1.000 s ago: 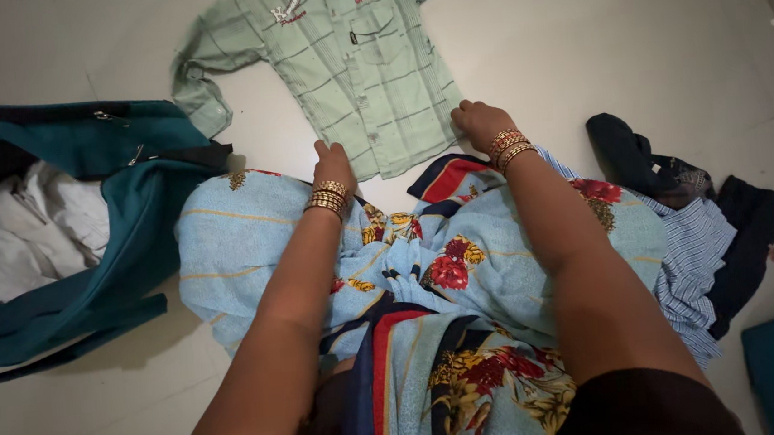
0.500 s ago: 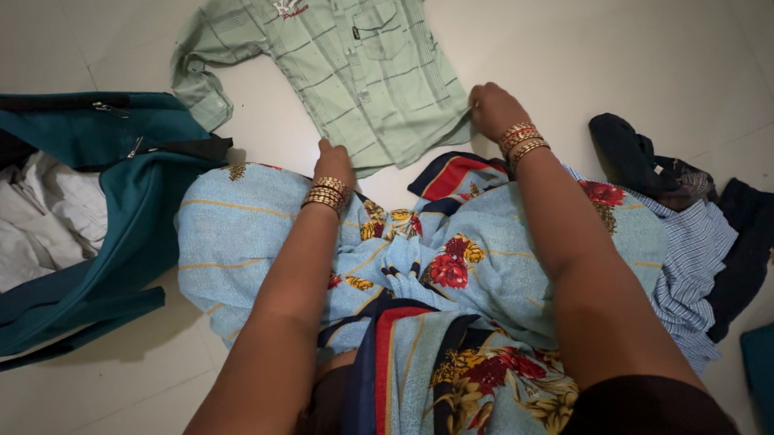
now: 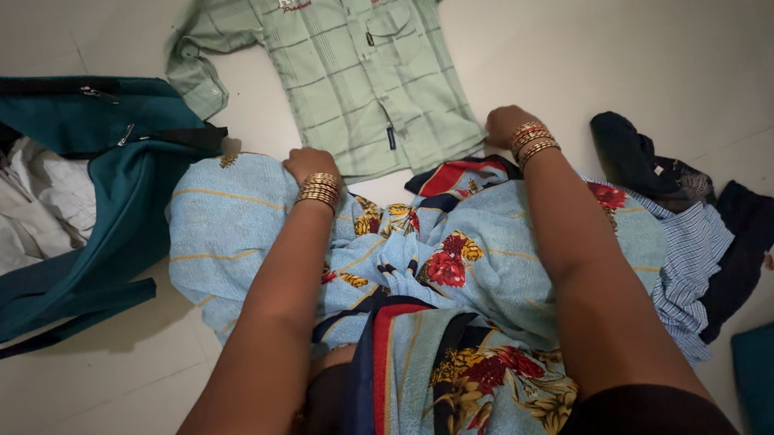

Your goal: The person takes a light green plaid shirt from a teal bag, lays it on the floor, and buttons it up. They then fold the shirt neatly by hand, smoothing out the fabric and aligning the edges before placing it aside.

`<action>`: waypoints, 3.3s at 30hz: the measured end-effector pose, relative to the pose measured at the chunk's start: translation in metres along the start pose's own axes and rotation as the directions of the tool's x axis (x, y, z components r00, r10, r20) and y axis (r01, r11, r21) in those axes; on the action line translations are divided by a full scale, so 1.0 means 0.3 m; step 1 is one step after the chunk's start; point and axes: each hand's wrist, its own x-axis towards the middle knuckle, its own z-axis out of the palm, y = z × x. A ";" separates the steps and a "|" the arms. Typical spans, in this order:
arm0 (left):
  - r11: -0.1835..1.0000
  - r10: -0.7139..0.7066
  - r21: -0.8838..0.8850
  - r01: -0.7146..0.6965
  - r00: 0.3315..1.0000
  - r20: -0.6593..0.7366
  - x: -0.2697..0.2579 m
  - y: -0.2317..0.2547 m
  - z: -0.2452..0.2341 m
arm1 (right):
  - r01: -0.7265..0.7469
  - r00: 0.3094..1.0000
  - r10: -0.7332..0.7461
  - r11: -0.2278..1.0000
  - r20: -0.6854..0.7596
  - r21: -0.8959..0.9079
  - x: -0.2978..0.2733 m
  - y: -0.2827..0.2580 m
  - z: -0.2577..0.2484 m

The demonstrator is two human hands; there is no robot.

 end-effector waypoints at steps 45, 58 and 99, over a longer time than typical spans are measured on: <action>0.689 0.588 -0.159 -0.707 0.674 -0.446 -0.092 0.189 0.049 | 0.418 0.874 -0.368 0.903 -0.317 0.104 -0.187 -0.539 -0.012; 0.618 0.573 -0.254 -0.744 0.647 -0.504 -0.083 0.166 0.037 | 0.319 0.908 -0.296 0.947 -0.298 0.032 -0.170 -0.564 0.038; 0.674 0.631 -0.175 -0.718 0.683 -0.368 -0.203 0.200 0.048 | 0.477 0.878 -0.455 0.858 -0.148 0.192 -0.155 -0.547 0.019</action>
